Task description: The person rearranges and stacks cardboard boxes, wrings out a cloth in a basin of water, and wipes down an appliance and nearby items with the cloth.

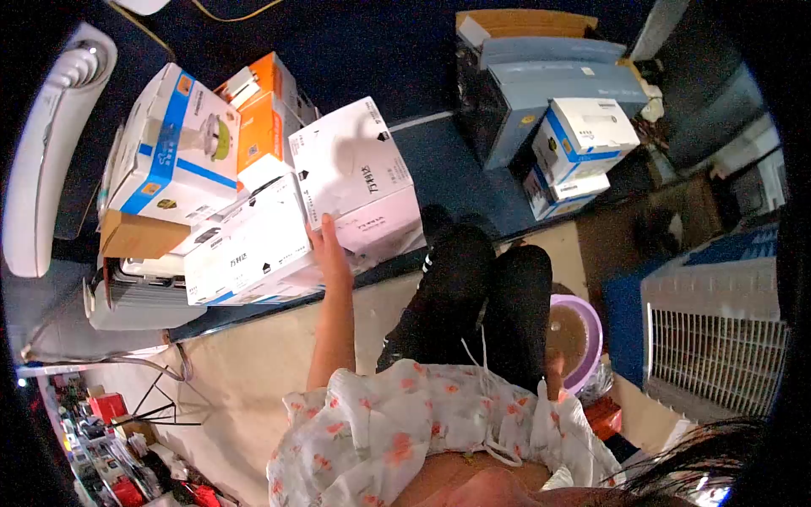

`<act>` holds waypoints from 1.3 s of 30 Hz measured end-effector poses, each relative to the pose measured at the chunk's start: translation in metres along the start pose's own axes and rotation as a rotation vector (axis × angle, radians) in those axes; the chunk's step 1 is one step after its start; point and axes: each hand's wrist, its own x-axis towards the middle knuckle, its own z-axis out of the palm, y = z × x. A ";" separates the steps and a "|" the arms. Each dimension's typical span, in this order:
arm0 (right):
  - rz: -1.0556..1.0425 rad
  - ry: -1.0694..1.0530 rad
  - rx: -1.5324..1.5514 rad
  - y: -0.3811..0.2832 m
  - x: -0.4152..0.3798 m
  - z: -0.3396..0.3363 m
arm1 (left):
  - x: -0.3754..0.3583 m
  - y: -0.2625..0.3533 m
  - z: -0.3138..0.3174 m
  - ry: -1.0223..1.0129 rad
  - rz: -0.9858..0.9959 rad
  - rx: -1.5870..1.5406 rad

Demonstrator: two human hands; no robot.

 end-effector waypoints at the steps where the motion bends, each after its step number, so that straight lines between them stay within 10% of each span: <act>1: 0.022 0.014 0.116 0.001 0.022 -0.005 | -0.001 0.001 0.001 0.004 0.009 0.015; 6: -0.240 0.545 0.909 -0.218 0.068 -0.245 | 0.003 -0.014 -0.004 -0.039 -0.004 -0.059; 10: -0.749 0.249 1.006 -0.383 0.054 -0.337 | -0.012 -0.058 -0.024 -0.112 -0.056 -0.186; 14: -0.796 -0.229 1.025 -0.469 0.057 -0.317 | -0.030 -0.131 -0.048 -0.135 -0.193 -0.087; 20: -0.433 -0.777 1.183 -0.495 0.090 -0.257 | -0.011 -0.156 -0.039 -0.123 -0.521 0.232; 27: -0.230 -0.833 1.034 -0.495 0.106 -0.206 | -0.002 -0.204 -0.009 0.127 0.162 0.269; 31: -0.285 -0.788 1.079 -0.501 0.136 -0.161 | 0.008 -0.208 -0.001 0.255 0.150 -0.078; 39: -0.138 -0.817 1.386 -0.489 0.142 -0.239 | -0.022 -0.221 0.004 -0.286 -0.290 0.406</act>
